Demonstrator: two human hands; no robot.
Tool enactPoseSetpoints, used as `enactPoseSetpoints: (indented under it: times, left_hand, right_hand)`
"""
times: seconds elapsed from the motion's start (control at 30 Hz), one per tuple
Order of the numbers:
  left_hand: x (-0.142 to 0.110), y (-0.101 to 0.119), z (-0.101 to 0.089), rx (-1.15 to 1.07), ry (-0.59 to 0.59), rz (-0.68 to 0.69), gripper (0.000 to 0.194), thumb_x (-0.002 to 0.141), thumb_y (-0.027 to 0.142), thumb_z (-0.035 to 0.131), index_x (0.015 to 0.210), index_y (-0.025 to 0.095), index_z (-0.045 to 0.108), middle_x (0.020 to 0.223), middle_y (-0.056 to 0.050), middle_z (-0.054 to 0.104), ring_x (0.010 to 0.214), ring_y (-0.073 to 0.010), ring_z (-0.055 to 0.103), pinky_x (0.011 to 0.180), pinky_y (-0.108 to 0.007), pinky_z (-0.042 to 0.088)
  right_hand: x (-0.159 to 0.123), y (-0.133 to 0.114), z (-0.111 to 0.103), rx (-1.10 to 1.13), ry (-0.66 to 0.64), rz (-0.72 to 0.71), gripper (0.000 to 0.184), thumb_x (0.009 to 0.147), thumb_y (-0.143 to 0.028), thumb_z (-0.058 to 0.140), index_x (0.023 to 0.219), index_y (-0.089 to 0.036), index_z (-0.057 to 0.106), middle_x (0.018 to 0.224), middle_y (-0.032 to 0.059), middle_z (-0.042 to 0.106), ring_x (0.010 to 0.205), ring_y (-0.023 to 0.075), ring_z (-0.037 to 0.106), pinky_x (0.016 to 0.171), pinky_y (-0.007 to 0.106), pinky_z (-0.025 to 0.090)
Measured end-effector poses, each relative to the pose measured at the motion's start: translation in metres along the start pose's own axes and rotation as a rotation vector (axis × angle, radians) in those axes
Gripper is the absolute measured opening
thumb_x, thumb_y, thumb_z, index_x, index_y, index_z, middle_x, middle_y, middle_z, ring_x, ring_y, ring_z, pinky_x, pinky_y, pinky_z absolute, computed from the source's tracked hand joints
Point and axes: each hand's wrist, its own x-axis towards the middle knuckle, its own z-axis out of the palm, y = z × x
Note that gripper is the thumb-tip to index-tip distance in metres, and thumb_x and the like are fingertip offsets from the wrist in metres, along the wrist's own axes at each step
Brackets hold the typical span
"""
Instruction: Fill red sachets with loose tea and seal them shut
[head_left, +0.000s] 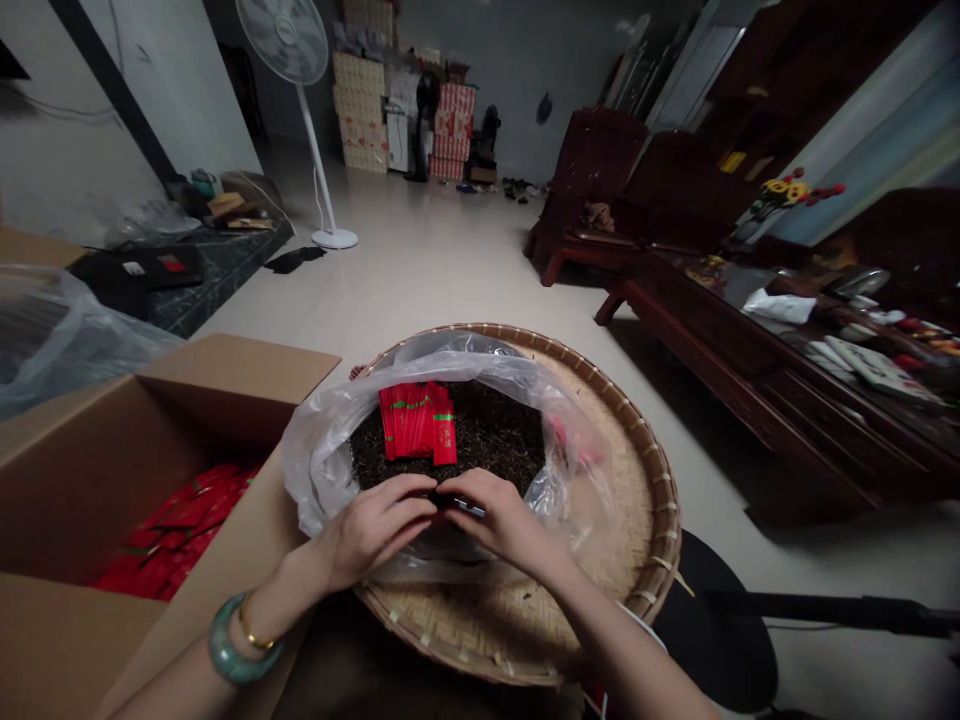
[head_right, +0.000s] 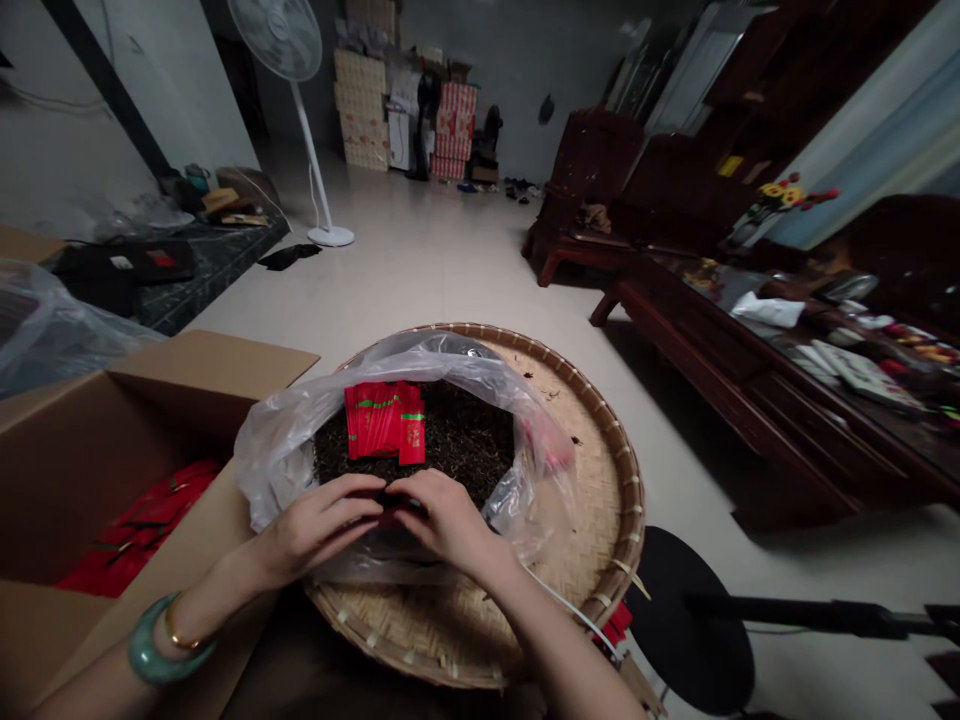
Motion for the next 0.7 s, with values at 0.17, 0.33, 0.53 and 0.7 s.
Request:
enactPoseSetpoints:
  times: [0.17, 0.33, 0.53, 0.7]
  left_hand:
    - [0.001, -0.008, 0.013, -0.305, 0.071, -0.547, 0.023, 0.082, 0.031, 0.061, 0.098, 0.016, 0.066, 0.091, -0.006, 0.070, 0.081, -0.0174, 0.066, 0.076, -0.029, 0.056]
    - [0.014, -0.008, 0.019, -0.641, 0.141, -0.900, 0.028, 0.069, 0.041, 0.070, 0.068, 0.014, 0.066, 0.066, -0.002, 0.067, 0.061, -0.0142, 0.060, 0.059, -0.023, 0.050]
    - [0.020, 0.006, 0.030, -1.048, 0.196, -1.054, 0.054, 0.061, 0.048, 0.077, 0.099, 0.014, 0.061, 0.076, -0.003, 0.068, 0.069, -0.0159, 0.064, 0.064, -0.025, 0.051]
    - [0.014, 0.017, 0.044, -1.185, -0.055, -1.194, 0.057, 0.054, 0.043, 0.081, 0.095, 0.012, 0.057, 0.084, -0.008, 0.069, 0.065, -0.0192, 0.066, 0.062, -0.031, 0.053]
  right_hand:
    - [0.007, 0.009, 0.012, 0.117, 0.175, 0.091, 0.029, 0.082, -0.018, 0.060, 0.109, -0.024, 0.063, 0.092, 0.0037, 0.069, 0.084, 0.0163, 0.063, 0.077, 0.029, 0.048]
    - [0.016, 0.018, 0.010, 0.384, 0.184, 0.370, 0.015, 0.073, -0.031, 0.069, 0.080, -0.018, 0.071, 0.074, 0.0019, 0.069, 0.063, 0.0133, 0.059, 0.058, 0.023, 0.045]
    - [0.018, 0.024, 0.012, 0.660, 0.242, 0.546, 0.028, 0.061, -0.043, 0.075, 0.063, -0.017, 0.068, 0.056, -0.0012, 0.062, 0.046, 0.0095, 0.049, 0.045, 0.022, 0.041]
    - [0.017, 0.029, 0.013, 0.615, 0.276, 0.529, 0.029, 0.064, -0.045, 0.073, 0.072, -0.018, 0.068, 0.061, 0.0002, 0.064, 0.051, 0.0115, 0.052, 0.050, 0.023, 0.042]
